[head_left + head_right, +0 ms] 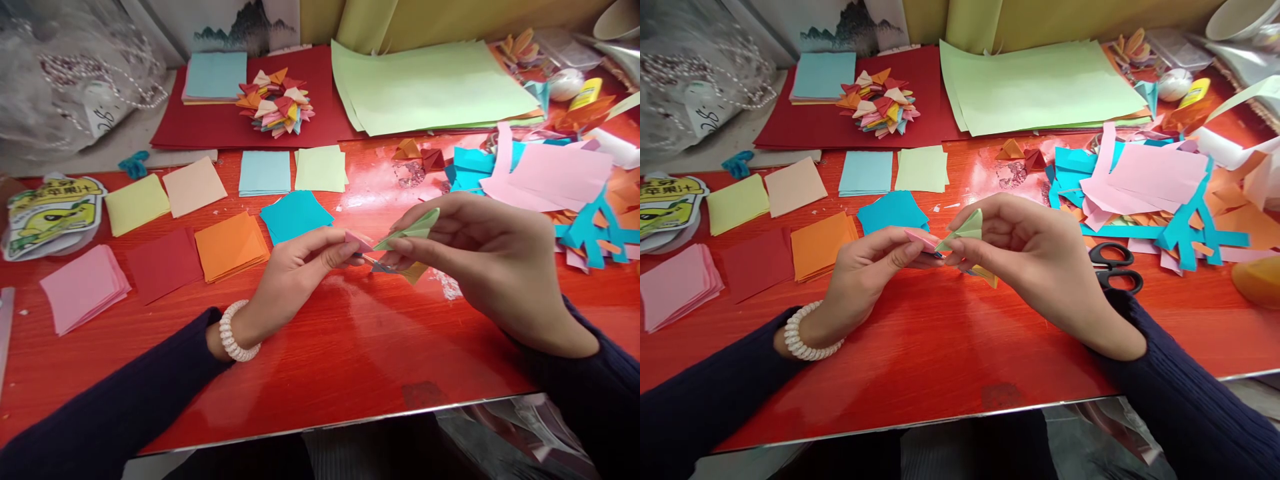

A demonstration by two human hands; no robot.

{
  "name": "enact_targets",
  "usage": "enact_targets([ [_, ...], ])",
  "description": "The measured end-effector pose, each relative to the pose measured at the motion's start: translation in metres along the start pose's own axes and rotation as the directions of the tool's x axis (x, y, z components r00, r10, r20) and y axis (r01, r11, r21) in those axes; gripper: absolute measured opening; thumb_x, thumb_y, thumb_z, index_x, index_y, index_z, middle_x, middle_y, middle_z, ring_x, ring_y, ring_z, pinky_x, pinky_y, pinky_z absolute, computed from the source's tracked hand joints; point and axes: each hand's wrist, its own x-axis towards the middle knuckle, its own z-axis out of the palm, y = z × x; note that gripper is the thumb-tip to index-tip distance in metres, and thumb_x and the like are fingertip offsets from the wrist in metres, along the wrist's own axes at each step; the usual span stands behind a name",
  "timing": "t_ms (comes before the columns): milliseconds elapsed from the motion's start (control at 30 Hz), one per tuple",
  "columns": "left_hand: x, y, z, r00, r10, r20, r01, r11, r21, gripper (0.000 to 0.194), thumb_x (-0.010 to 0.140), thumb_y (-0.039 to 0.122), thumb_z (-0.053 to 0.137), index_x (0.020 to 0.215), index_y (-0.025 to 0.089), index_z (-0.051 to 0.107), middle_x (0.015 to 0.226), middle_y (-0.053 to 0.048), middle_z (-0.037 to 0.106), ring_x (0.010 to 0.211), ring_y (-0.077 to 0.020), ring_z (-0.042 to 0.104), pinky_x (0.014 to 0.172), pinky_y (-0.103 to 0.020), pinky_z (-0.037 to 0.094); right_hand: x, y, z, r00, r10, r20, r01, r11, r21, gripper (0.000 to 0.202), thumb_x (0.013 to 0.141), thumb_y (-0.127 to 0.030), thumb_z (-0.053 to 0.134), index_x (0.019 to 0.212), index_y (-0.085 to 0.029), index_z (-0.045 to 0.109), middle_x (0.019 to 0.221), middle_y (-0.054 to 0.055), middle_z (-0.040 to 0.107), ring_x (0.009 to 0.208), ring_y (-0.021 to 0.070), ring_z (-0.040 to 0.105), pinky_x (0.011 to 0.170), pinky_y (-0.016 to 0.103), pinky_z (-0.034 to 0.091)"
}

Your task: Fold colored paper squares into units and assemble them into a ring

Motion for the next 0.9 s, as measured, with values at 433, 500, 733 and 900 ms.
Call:
enact_targets([
  [433, -0.001, 0.000, -0.001, 0.998, 0.061, 0.015, -0.063, 0.995, 0.083, 0.013, 0.085, 0.024, 0.055, 0.090, 0.021, 0.066, 0.095, 0.000, 0.067, 0.089, -0.0138, 0.064, 0.083, -0.026, 0.053, -0.004, -0.002, 0.001, 0.998, -0.030, -0.052, 0.027, 0.998, -0.059, 0.014, 0.073, -0.014, 0.066, 0.084, -0.021, 0.063, 0.072, -0.003, 0.066, 0.064, 0.0108, 0.065, 0.058, 0.020, 0.057],
  [500, -0.001, 0.000, -0.002, 0.996, 0.090, 0.026, -0.093, 0.989, 0.116, 0.012, 0.085, 0.022, 0.056, 0.092, 0.022, 0.066, 0.097, 0.001, 0.067, 0.095, -0.0139, 0.062, 0.085, -0.024, 0.052, -0.005, -0.001, 0.001, 0.996, -0.068, -0.055, 0.062, 0.992, -0.113, 0.013, 0.074, -0.015, 0.065, 0.085, -0.021, 0.063, 0.074, -0.002, 0.067, 0.066, 0.0123, 0.065, 0.062, 0.025, 0.058],
  [733, 0.000, 0.001, -0.003, 0.981, 0.169, 0.095, -0.175, 0.983, 0.054, 0.014, 0.084, 0.015, 0.056, 0.095, 0.018, 0.064, 0.111, -0.003, 0.063, 0.110, -0.0178, 0.055, 0.097, -0.030, 0.046, -0.011, 0.002, -0.005, 0.921, -0.384, 0.060, 0.354, 0.765, -0.539, 0.018, 0.075, -0.012, 0.063, 0.088, -0.024, 0.063, 0.081, -0.005, 0.071, 0.067, 0.0122, 0.067, 0.057, 0.022, 0.055],
  [900, 0.000, 0.001, -0.003, 0.979, 0.175, 0.106, -0.179, 0.983, 0.032, 0.014, 0.084, 0.013, 0.055, 0.095, 0.017, 0.063, 0.116, -0.005, 0.060, 0.112, -0.0185, 0.054, 0.101, -0.034, 0.043, -0.012, -0.004, -0.005, 0.881, -0.451, 0.144, 0.435, 0.651, -0.622, 0.018, 0.079, -0.007, 0.057, 0.089, -0.021, 0.063, 0.082, -0.004, 0.071, 0.071, 0.0104, 0.067, 0.066, 0.017, 0.055],
])
